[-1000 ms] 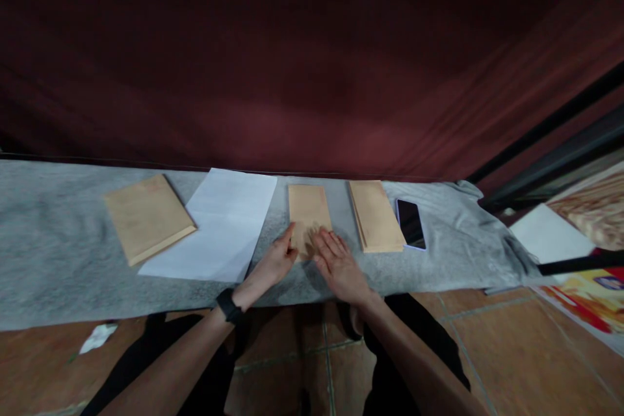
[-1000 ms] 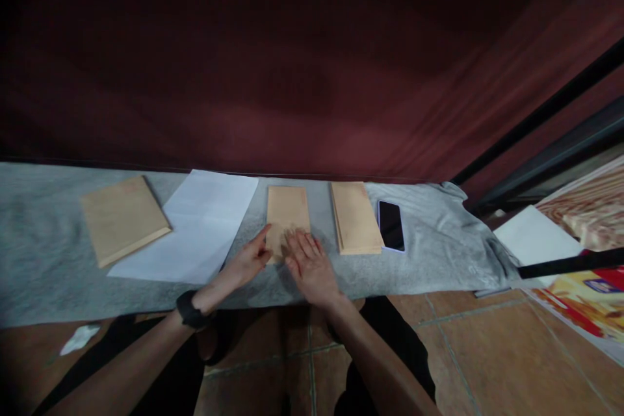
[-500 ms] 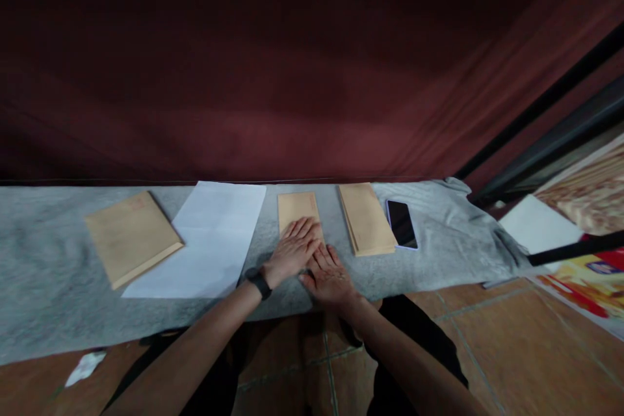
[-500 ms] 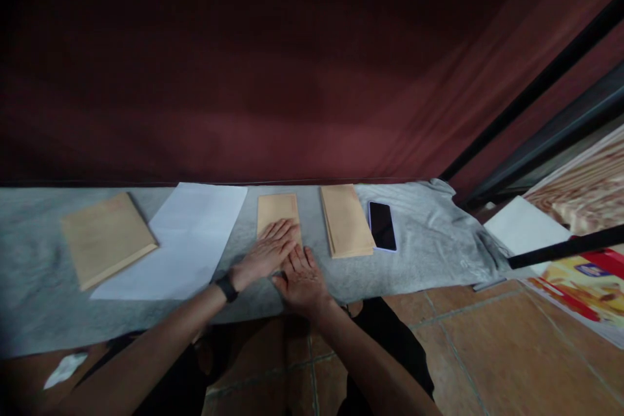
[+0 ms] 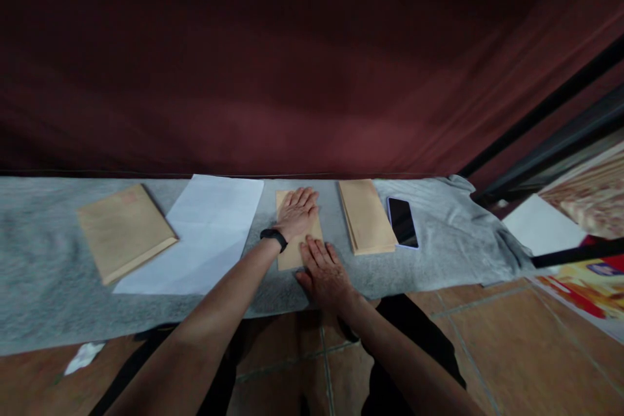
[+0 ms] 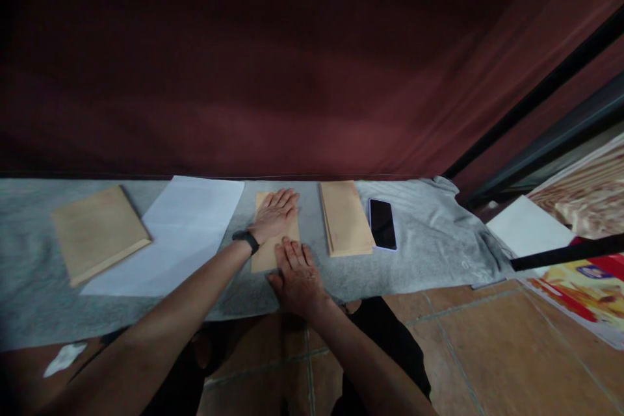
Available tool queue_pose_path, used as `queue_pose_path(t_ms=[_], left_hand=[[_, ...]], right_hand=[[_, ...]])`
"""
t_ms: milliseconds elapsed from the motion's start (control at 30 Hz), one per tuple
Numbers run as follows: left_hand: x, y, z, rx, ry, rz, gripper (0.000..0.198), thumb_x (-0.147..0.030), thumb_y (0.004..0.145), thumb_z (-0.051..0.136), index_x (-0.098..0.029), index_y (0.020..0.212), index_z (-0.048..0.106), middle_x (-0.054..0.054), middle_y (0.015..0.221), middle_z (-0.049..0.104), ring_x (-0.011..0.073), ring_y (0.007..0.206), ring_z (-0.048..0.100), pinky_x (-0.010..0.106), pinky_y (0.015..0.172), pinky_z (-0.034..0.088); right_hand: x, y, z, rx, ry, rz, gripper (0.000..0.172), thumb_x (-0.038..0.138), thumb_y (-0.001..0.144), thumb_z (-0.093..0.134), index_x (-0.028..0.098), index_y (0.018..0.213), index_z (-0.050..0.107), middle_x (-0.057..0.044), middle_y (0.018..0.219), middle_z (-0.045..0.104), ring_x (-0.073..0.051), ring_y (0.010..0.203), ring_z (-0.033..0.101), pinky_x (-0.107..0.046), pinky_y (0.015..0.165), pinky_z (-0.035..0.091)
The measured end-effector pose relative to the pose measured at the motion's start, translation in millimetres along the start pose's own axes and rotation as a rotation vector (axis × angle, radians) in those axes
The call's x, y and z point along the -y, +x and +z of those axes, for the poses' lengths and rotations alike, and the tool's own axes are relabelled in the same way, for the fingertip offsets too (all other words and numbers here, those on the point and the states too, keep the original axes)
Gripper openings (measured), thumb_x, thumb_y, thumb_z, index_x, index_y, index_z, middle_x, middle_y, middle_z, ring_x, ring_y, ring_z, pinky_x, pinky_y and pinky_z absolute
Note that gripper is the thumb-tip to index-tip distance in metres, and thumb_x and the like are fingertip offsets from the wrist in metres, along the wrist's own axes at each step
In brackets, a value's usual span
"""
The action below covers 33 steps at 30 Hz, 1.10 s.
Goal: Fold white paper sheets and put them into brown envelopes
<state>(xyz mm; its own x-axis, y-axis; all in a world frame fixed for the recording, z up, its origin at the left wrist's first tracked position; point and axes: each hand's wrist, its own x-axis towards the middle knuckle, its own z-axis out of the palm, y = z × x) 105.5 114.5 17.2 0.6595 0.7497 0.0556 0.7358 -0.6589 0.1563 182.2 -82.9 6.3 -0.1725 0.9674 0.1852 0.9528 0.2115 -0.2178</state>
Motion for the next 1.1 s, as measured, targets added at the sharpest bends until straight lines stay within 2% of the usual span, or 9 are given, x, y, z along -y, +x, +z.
queue_pose_path(t_ms=[100,200,300,433,567,667,800,933,1100], left_hand=[[1.6,-13.0,1.2,0.017,-0.016,0.052,0.058,-0.041,0.105,0.023,-0.023,0.159,0.035,0.003,0.168,0.030,0.0236,0.156,0.020,0.047,0.127,0.013],[3.2,-32.1,1.7,0.033,-0.038,0.108,0.057,-0.041,0.105,0.023,-0.024,0.159,0.034,0.001,0.167,0.030,0.0215,0.156,0.021,0.044,0.127,0.012],[2.3,-53.5,0.5,0.040,-0.051,0.154,0.057,-0.037,0.105,0.022,-0.023,0.159,0.033,0.002,0.168,0.030,0.0204,0.156,0.021,0.044,0.128,0.012],[-3.1,-82.5,-3.6,0.055,-0.052,0.191,0.058,-0.035,0.105,0.022,-0.019,0.160,0.030,0.005,0.168,0.030,0.0208,0.157,0.018,0.044,0.127,0.011],[-10.6,-111.3,-7.0,0.099,-0.057,0.200,0.059,-0.041,0.106,0.021,-0.018,0.160,0.031,0.006,0.168,0.028,0.0232,0.157,0.016,0.045,0.127,0.009],[-16.4,-132.3,-7.3,0.099,-0.064,0.219,0.060,-0.045,0.106,0.024,-0.020,0.161,0.028,0.007,0.169,0.026,0.0243,0.158,0.014,0.047,0.127,0.007],[-22.9,-155.1,-6.4,0.077,-0.055,0.240,0.065,-0.053,0.105,0.029,-0.023,0.162,0.022,0.008,0.171,0.018,0.0273,0.158,0.012,0.051,0.126,0.005],[-25.1,-168.6,-7.7,0.068,-0.079,0.261,0.066,-0.060,0.104,0.030,-0.028,0.161,0.027,0.007,0.171,0.018,0.0280,0.158,0.012,0.052,0.126,0.005],[-25.5,-174.7,-12.0,0.081,-0.119,0.280,0.068,-0.063,0.102,0.031,-0.026,0.160,0.030,0.010,0.169,0.022,0.0290,0.158,0.014,0.052,0.125,0.004]], right_hand=[[-1.3,0.9,-0.3,0.005,0.046,0.019,0.059,0.039,0.105,0.043,0.012,0.157,0.038,-0.015,0.163,0.036,-0.029,0.151,0.034,-0.049,0.123,0.027],[-8.7,5.0,-3.0,-0.027,0.206,0.063,0.049,0.029,0.105,0.038,0.015,0.150,0.048,-0.011,0.158,0.046,-0.025,0.147,0.042,-0.047,0.123,0.030],[-20.7,10.0,-6.3,-0.102,0.467,0.108,0.045,0.022,0.101,0.034,0.018,0.132,0.065,-0.009,0.142,0.063,-0.020,0.135,0.055,-0.041,0.117,0.040],[-30.2,12.4,-6.9,-0.193,0.686,0.188,0.039,0.021,0.096,0.037,0.023,0.115,0.071,-0.007,0.124,0.072,-0.020,0.120,0.065,-0.040,0.109,0.049],[-27.2,10.8,-2.6,-0.243,0.686,0.263,0.035,0.026,0.098,0.038,0.023,0.113,0.069,-0.008,0.117,0.073,-0.023,0.113,0.067,-0.042,0.104,0.051],[-24.3,9.7,1.7,-0.283,0.657,0.313,0.038,0.033,0.101,0.036,0.020,0.122,0.064,-0.011,0.121,0.071,-0.024,0.115,0.065,-0.043,0.104,0.050],[-23.8,7.6,4.2,-0.277,0.641,0.285,0.041,0.037,0.103,0.034,0.020,0.128,0.062,-0.012,0.128,0.067,-0.024,0.123,0.061,-0.046,0.109,0.046],[-22.8,5.1,3.0,-0.260,0.605,0.274,0.043,0.038,0.104,0.032,0.021,0.130,0.062,-0.012,0.131,0.066,-0.024,0.125,0.059,-0.048,0.110,0.045],[-20.5,4.0,1.5,-0.254,0.554,0.257,0.044,0.037,0.105,0.031,0.021,0.132,0.063,-0.011,0.133,0.066,-0.023,0.126,0.060,-0.048,0.110,0.046]])
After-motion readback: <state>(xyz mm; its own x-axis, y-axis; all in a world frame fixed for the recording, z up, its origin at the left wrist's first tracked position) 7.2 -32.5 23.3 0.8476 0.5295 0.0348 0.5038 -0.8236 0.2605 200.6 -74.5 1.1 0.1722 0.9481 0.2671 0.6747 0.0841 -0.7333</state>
